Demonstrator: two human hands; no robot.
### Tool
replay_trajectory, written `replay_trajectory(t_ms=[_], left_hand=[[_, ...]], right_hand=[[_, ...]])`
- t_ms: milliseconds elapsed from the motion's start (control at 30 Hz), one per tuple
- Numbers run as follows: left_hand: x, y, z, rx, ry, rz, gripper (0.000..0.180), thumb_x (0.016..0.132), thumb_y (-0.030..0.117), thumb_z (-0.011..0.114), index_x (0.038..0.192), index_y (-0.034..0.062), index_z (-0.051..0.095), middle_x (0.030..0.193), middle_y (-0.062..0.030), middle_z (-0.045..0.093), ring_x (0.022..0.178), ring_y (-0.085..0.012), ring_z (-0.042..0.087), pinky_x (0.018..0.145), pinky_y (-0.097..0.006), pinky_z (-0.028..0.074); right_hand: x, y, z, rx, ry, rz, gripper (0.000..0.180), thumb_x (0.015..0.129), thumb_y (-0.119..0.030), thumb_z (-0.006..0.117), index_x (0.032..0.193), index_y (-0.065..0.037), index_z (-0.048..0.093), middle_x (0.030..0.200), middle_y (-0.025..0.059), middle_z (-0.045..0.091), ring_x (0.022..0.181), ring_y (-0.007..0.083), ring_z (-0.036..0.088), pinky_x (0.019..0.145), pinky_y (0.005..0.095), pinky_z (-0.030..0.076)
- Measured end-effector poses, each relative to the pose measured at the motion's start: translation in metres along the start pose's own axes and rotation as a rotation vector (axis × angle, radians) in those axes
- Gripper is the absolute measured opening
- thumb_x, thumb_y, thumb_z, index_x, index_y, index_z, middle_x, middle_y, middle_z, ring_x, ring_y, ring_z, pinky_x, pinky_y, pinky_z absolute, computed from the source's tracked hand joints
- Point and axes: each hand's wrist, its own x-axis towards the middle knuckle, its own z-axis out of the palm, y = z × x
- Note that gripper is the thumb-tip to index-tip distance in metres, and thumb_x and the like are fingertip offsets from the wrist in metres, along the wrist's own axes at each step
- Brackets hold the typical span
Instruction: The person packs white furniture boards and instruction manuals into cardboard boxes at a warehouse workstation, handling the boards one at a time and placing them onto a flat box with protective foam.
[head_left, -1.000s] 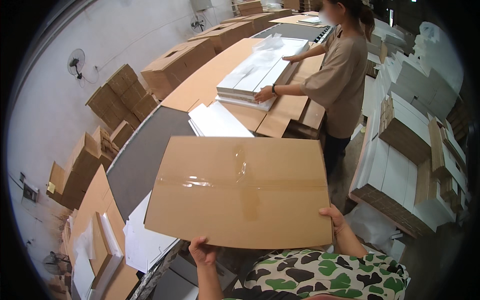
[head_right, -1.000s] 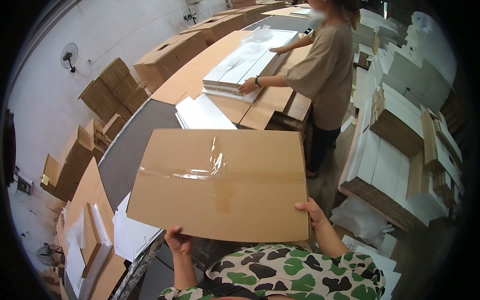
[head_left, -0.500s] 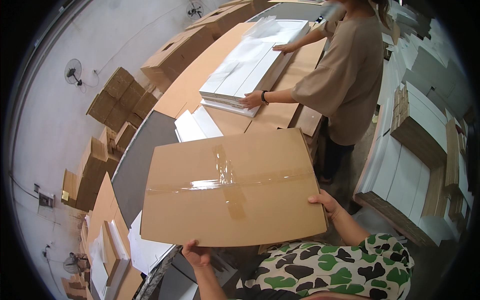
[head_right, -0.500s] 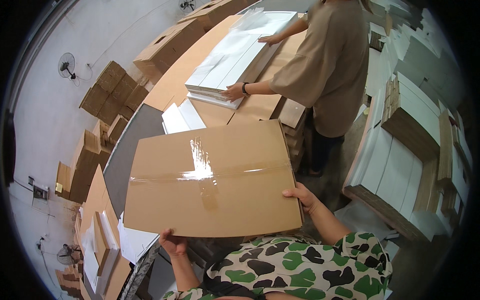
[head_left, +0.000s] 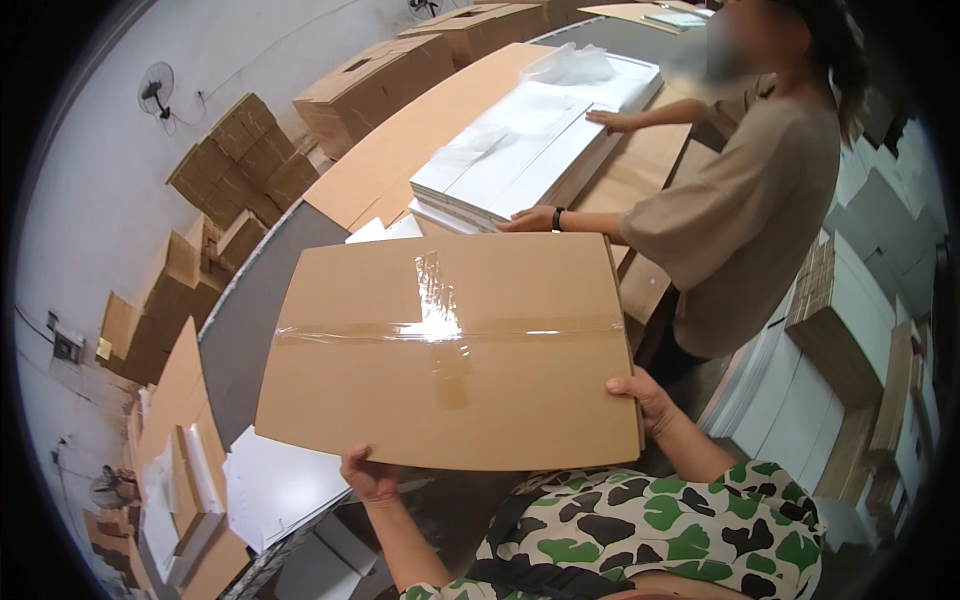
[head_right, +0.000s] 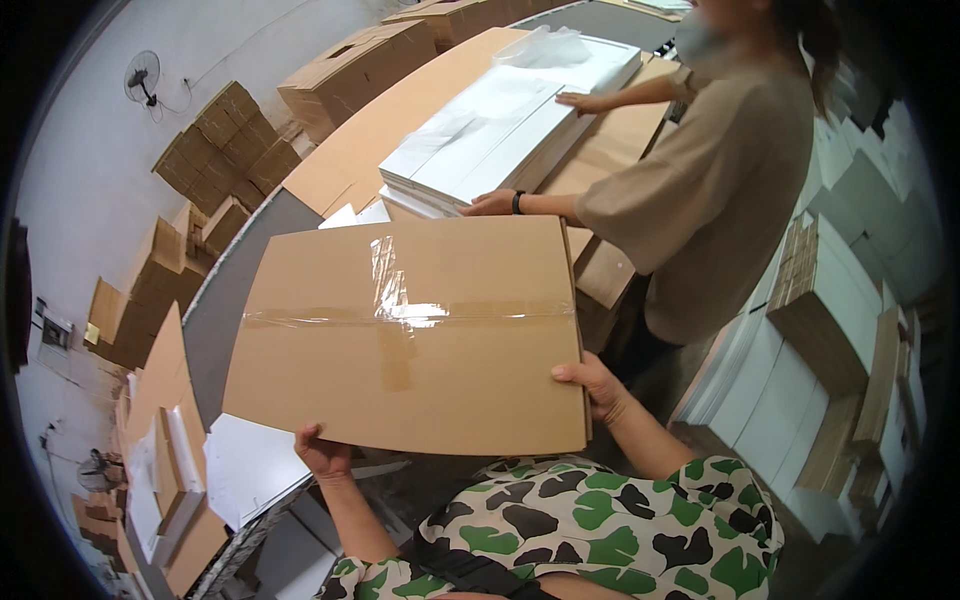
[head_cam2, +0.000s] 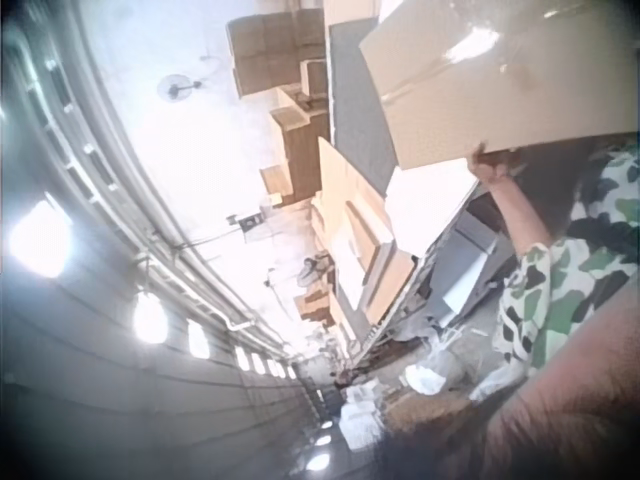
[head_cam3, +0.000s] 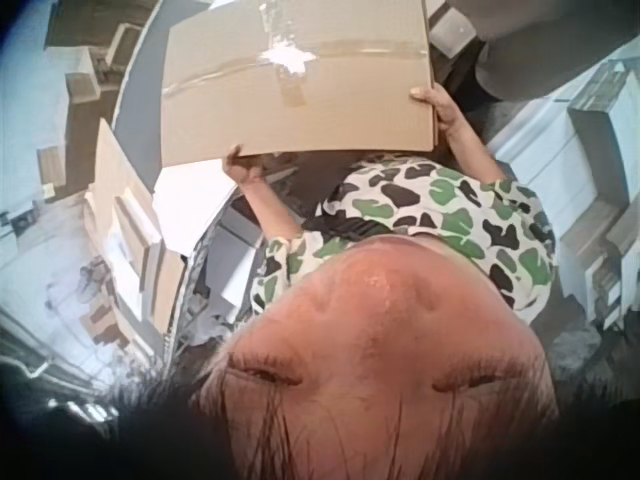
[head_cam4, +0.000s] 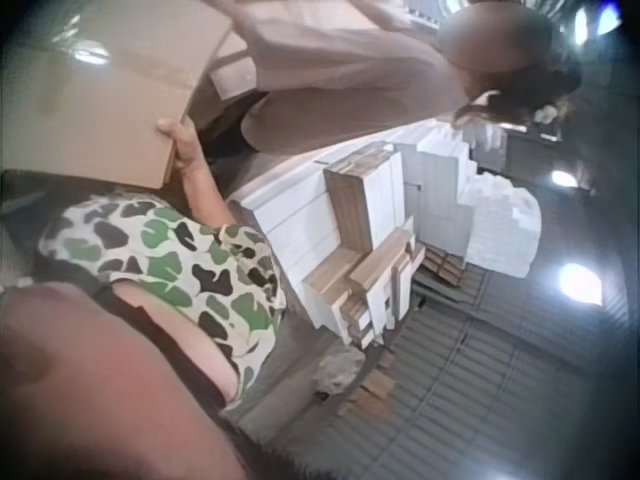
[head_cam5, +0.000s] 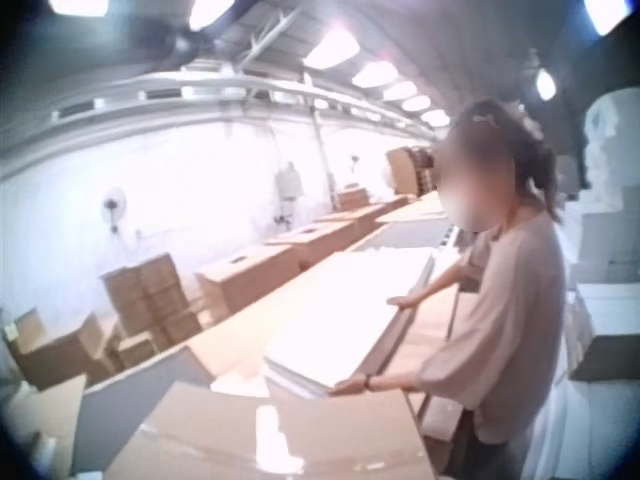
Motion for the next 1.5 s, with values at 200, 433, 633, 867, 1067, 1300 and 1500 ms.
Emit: replay_trajectory(t_ms=[200, 433, 633, 867, 1067, 1300, 1500], left_hand=[[0.07, 0.005, -0.013, -0.003, 0.004, 0.098, 0.033, 0.066, 0.009, 0.051, 0.098, 0.0008, 0.055, 0.093, -0.0076, 0.058, 0.09, -0.0232, 0.057, 0.089, -0.039, 0.044], [0.102, -0.009, 0.038, -0.09, -0.029, 0.071, 0.037, 0.066, 0.01, 0.053, 0.102, 0.0002, 0.055, 0.098, -0.01, 0.059, 0.094, -0.025, 0.056, 0.087, -0.042, 0.046], [0.127, -0.056, 0.092, -0.186, 0.038, -0.018, 0.033, 0.067, 0.009, 0.055, 0.1, 0.0079, 0.057, 0.093, -0.0041, 0.06, 0.088, -0.021, 0.058, 0.081, -0.041, 0.048], [0.149, -0.148, 0.192, -0.189, 0.045, -0.025, 0.021, 0.068, 0.006, 0.058, 0.089, 0.006, 0.057, 0.081, -0.0026, 0.06, 0.081, -0.0175, 0.056, 0.08, -0.036, 0.046], [0.144, -0.19, 0.251, -0.037, -0.081, 0.019, 0.013, 0.072, 0.011, 0.059, 0.082, 0.0022, 0.061, 0.087, -0.0086, 0.063, 0.086, -0.0201, 0.058, 0.08, -0.032, 0.046], [0.114, -0.204, 0.264, -0.111, -0.353, 0.065, 0.06, 0.077, 0.033, 0.065, 0.122, -0.0019, 0.045, 0.123, -0.0164, 0.047, 0.117, -0.031, 0.041, 0.103, -0.046, 0.028], [0.099, -0.08, 0.189, -0.122, -0.174, 0.122, 0.114, 0.058, 0.059, 0.073, 0.136, -0.0042, 0.019, 0.139, -0.0215, 0.025, 0.126, -0.0352, 0.027, 0.104, -0.049, 0.022]], right_hand=[[0.042, -0.015, 0.012, 0.044, 0.002, 0.102, 0.051, 0.074, -0.012, 0.062, 0.118, 0.004, 0.043, 0.106, 0.0136, 0.056, 0.093, 0.0212, 0.059, 0.081, 0.0346, 0.05], [0.076, -0.062, 0.013, -0.046, 0.026, -0.031, 0.051, 0.074, -0.013, 0.061, 0.119, 0.003, 0.043, 0.107, 0.0136, 0.056, 0.092, 0.0213, 0.059, 0.081, 0.0344, 0.05], [0.117, -0.118, -0.008, 0.446, -0.19, -0.297, 0.062, 0.089, -0.047, 0.037, 0.13, -0.001, 0.037, 0.126, 0.0151, 0.046, 0.116, 0.0307, 0.045, 0.099, 0.0422, 0.033], [0.145, -0.105, -0.016, -0.065, -0.28, -0.176, 0.063, 0.081, -0.019, 0.059, 0.137, -0.017, 0.029, 0.133, 0.003, 0.04, 0.122, 0.0201, 0.038, 0.096, 0.0363, 0.034], [0.178, -0.153, 0.034, 0.405, 0.045, -0.207, 0.024, 0.073, -0.011, 0.07, 0.095, -0.008, 0.06, 0.091, 0.0003, 0.062, 0.09, 0.0108, 0.055, 0.081, 0.0276, 0.042], [0.151, -0.232, -0.03, 0.392, -0.031, -0.161, 0.021, 0.069, -0.007, 0.065, 0.089, -0.008, 0.06, 0.085, 0.0025, 0.063, 0.082, 0.0123, 0.06, 0.08, 0.0279, 0.046], [0.146, -0.236, -0.046, 0.255, 0.041, -0.158, 0.017, 0.065, -0.01, 0.067, 0.081, -0.008, 0.061, 0.078, 0.002, 0.063, 0.073, 0.0108, 0.06, 0.07, 0.0254, 0.047]])
